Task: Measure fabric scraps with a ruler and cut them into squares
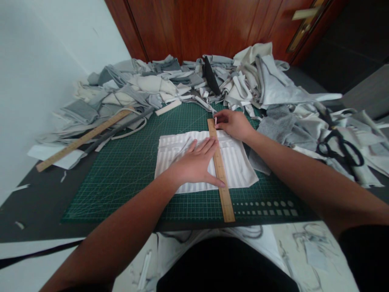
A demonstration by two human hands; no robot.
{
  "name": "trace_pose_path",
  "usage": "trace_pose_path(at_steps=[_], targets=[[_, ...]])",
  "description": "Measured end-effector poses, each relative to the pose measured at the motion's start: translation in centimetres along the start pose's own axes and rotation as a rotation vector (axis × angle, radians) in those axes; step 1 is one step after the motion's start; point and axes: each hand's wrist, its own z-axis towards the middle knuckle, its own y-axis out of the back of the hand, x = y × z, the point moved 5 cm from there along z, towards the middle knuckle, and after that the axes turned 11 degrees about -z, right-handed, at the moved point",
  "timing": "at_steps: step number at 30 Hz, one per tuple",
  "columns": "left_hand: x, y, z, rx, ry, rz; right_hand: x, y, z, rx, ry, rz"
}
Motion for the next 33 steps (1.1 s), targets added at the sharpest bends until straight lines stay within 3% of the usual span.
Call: trace_pose_path(at_steps=[5,8,14,18,21,27,33], targets=[[-0.3,0.2,-0.1,0.024,0.020,0.001,-0.3,0.4,0.5,-0.027,-0.093,0.225],[-0.3,0.3,-0.1,0.018,0.020,-0.001,0.1,1.4,-0.8,-0.045,-0.136,0.381],[-0.4,0.4,0.0,0.022,0.016,-0.008,3.0,2.8,-9.1,0.153,-0.158,0.523],[-0.4,0.3,0.1,0.012,0.015,-0.011,4.8,2.5,-15.5,0.269,-0.262,0.492],[-0.2,0.2,0.2,0.011,0.019,0.001,6.0,1.9,-18.0,0.303,-0.278,0.444],[-0.1,0.2,0.2,0.002,0.006,0.001,7.0,0.8,-18.5,0.272,-0.157,0.385],[0.2,0.1,0.3,0.004,0.006,-0.004,6.6,1.4,-18.2,0.202,-0.068,0.047]])
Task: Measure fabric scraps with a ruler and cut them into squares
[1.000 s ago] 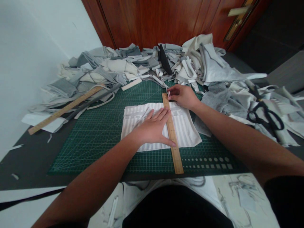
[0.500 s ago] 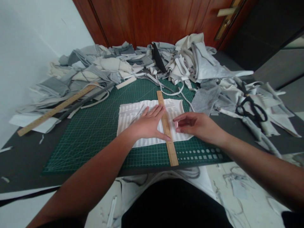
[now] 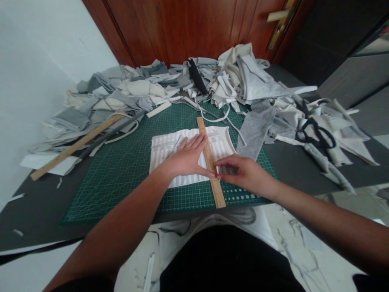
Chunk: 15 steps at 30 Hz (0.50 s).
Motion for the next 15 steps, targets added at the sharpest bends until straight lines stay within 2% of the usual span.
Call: trace_pose_path(at_steps=[2,5,9,15], targets=[[0.07,-0.04,0.02,-0.015,-0.019,-0.003,-0.11,0.05,-0.06,0.008,-0.002,-0.002],[0.03,-0.01,0.03,-0.038,-0.047,-0.005,0.01,-0.20,-0.13,0.044,0.011,0.111],[-0.05,0.04,0.00,-0.009,-0.007,0.004,0.45,-0.48,-0.17,0.057,0.050,0.223],[-0.01,0.07,0.04,-0.024,-0.036,0.001,0.37,-0.46,-0.21,0.081,0.064,0.185]])
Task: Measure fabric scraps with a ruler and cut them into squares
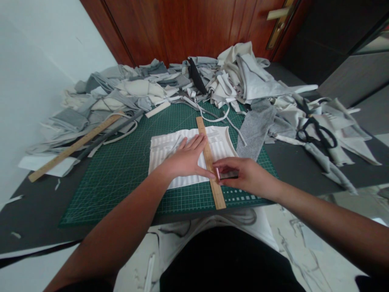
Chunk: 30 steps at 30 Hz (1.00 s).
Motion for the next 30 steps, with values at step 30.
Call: trace_pose_path(at_steps=[30], targets=[[-0.2,0.0,0.1,0.049,0.044,0.015,-0.9,2.1,5.4,-0.082,-0.087,-0.232]])
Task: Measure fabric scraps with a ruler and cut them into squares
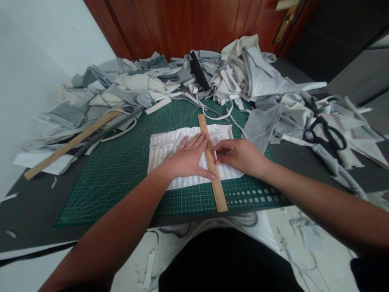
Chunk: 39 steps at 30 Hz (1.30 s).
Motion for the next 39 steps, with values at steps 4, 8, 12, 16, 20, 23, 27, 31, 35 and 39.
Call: trace_pose_path(at_steps=[4,8,12,16,20,23,27,31,35,39], targets=[[0.0,0.0,0.0,0.014,0.022,0.005,-0.4,0.3,1.3,0.000,-0.021,-0.006],[0.0,-0.1,0.1,-0.007,-0.008,-0.006,-0.7,0.4,2.5,-0.013,0.008,0.017],[-0.1,0.0,0.1,-0.007,-0.007,-0.007,-1.3,0.6,4.0,-0.033,0.018,0.035],[-0.3,0.1,0.0,0.001,0.003,-0.017,-1.8,0.6,5.5,-0.027,0.027,0.048],[-0.3,0.2,0.0,-0.018,-0.021,-0.038,-2.3,0.7,6.7,-0.048,0.043,0.057],[-0.4,0.2,-0.1,-0.026,-0.037,-0.042,-2.9,0.7,7.6,-0.062,0.033,0.046],[-0.5,0.4,-0.2,-0.009,-0.016,-0.039,-3.3,0.9,8.6,-0.067,0.029,-0.007],[-0.3,0.3,-0.2,0.011,0.014,-0.012,-3.1,1.2,9.3,-0.074,0.038,-0.044],[0.0,0.1,-0.2,-0.016,-0.018,-0.013,-3.1,1.3,10.1,-0.108,0.023,-0.099],[0.1,0.0,-0.2,-0.020,-0.034,-0.019,-3.3,1.5,11.2,-0.133,0.016,-0.130]])
